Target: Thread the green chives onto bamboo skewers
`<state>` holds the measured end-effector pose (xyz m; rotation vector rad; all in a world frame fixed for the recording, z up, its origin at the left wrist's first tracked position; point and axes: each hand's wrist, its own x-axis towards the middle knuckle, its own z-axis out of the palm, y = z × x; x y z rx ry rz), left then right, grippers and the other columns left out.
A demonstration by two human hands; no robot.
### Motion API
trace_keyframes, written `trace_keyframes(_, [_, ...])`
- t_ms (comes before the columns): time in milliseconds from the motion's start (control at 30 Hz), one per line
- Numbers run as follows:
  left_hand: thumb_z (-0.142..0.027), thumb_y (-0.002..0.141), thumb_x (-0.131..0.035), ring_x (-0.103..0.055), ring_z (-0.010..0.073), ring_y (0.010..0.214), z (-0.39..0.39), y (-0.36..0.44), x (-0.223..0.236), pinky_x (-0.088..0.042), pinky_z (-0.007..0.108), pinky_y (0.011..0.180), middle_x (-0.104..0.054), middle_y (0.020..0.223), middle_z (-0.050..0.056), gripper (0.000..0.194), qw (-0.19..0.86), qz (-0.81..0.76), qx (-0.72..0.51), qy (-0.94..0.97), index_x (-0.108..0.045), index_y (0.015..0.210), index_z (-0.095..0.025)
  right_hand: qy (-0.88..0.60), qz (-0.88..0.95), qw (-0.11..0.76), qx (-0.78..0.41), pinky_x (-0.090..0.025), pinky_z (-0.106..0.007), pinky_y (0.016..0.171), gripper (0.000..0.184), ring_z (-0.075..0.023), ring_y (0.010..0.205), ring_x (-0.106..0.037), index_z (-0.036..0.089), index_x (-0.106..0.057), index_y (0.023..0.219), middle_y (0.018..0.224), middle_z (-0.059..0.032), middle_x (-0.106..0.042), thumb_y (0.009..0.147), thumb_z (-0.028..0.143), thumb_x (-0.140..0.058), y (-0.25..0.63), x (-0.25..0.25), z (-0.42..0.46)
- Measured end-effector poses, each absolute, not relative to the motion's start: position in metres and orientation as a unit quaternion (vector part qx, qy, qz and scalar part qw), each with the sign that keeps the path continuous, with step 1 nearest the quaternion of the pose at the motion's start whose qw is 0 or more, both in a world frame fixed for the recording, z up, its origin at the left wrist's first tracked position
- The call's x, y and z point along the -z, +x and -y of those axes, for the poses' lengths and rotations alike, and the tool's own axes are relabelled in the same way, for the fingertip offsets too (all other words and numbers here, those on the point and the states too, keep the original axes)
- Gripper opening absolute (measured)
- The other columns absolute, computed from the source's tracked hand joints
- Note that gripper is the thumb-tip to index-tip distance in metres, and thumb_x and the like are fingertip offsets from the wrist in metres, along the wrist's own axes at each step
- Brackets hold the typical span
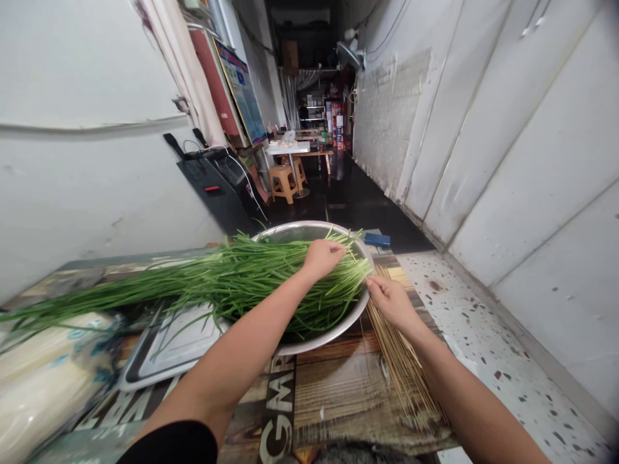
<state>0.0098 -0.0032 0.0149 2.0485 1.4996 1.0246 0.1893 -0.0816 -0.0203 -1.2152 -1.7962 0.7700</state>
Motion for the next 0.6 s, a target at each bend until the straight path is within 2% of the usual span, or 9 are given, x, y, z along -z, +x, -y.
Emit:
trace_keyframes(400, [-0.027,0.073,-0.060,-0.067,0.0179,0.083,0.0002,0.0077,-0.0112,-0.049,0.026,0.079,-0.073,0.087,0.004,0.020,0.232,-0.537,-0.388,0.713,-0.074,0.082,-0.016,-0.481,0.711,0.405,-0.314,-0.037,-0.023,0.059,0.031,-0.0146,0.060,-0.049,0.017,-0.054,0.066,0.061,0.0001,-0.053,0.087,0.033,-0.039,0.1896,0.0198,0.0817])
trace_keyframes(600, [-0.028,0.073,-0.059,-0.067,0.0185,0.083,0.0009,0.0076,-0.0131,-0.050,0.027,0.080,-0.073,0.087,0.004,0.021,0.228,-0.545,-0.380,0.712,-0.074,0.083,-0.016,-0.482,0.712,0.405,-0.311,-0.038,-0.023,0.061,0.032,-0.0151,0.061,-0.050,0.017,-0.057,0.068,0.063,-0.0005,-0.056,0.087,0.034,-0.038,0.1894,0.0196,0.0815])
